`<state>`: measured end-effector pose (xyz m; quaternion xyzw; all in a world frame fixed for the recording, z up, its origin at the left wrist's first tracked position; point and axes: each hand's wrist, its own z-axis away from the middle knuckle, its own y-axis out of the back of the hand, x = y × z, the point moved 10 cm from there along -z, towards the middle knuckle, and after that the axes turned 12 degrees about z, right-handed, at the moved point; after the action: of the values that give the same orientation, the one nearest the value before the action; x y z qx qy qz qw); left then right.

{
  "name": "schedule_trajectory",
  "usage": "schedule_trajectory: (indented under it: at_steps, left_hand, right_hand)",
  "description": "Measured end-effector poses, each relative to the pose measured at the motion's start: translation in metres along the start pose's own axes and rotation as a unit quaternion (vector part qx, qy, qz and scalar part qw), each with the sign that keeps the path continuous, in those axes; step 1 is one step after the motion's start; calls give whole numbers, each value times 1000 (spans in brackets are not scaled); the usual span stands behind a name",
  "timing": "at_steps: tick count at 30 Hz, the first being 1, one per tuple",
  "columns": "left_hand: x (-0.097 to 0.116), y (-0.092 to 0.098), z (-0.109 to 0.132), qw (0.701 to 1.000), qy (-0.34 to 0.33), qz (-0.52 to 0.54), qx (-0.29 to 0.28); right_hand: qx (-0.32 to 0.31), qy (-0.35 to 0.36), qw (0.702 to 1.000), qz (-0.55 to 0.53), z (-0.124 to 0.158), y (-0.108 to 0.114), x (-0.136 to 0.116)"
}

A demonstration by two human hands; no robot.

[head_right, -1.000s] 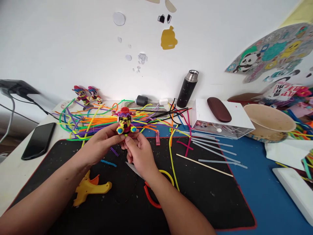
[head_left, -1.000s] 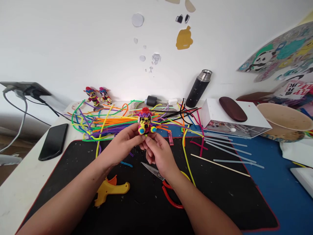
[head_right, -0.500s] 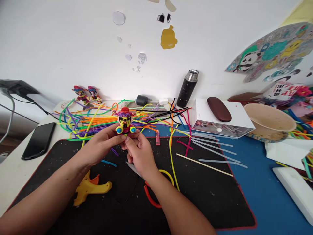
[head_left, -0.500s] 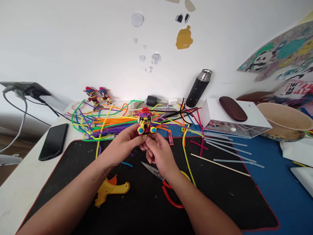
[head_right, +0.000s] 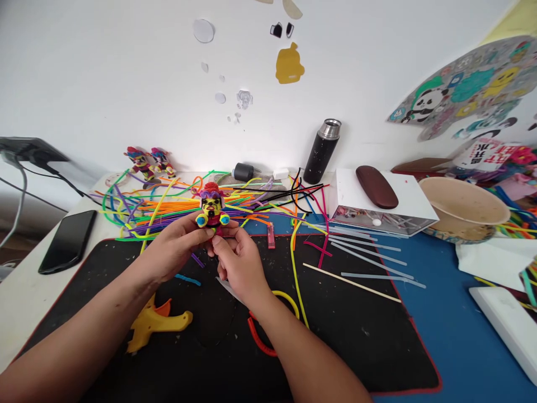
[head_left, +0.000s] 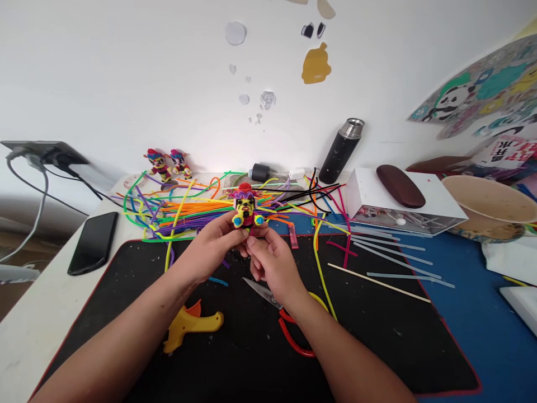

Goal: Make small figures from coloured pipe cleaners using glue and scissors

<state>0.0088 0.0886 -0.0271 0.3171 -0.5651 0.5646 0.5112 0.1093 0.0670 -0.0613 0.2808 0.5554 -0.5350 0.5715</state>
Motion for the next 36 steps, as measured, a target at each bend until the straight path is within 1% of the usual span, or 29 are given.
schedule_trajectory:
  at_steps: [8, 13, 17, 21, 28, 32, 36]
  left_hand:
    - [2, -1, -2, 1000, 0, -11, 7]
    - [12, -10, 1, 998, -10, -61, -5]
    - [17, -13, 3, 995, -20, -101, -14]
    - [18, -16, 5, 993, -31, -107, -31]
    - [20, -22, 8, 993, -27, -96, -68]
    - [23, -23, 8, 990, -20, -95, -101]
    - [23, -22, 8, 990, -17, -87, -110]
  right_hand:
    - [-1, 0, 1000, -10, -1, 0, 0]
    - [-3, 10, 1000, -24, -1, 0, -2]
    - [-4, 16, 1000, -25, -1, 0, -4]
    - [0, 22, 999, -27, -2, 1, -4]
    - [1, 24, 999, -27, -2, 2, -5]
    - [-5, 23, 999, -33, -1, 1, -5]
    - [-1, 21, 999, -32, 0, 2, -4]
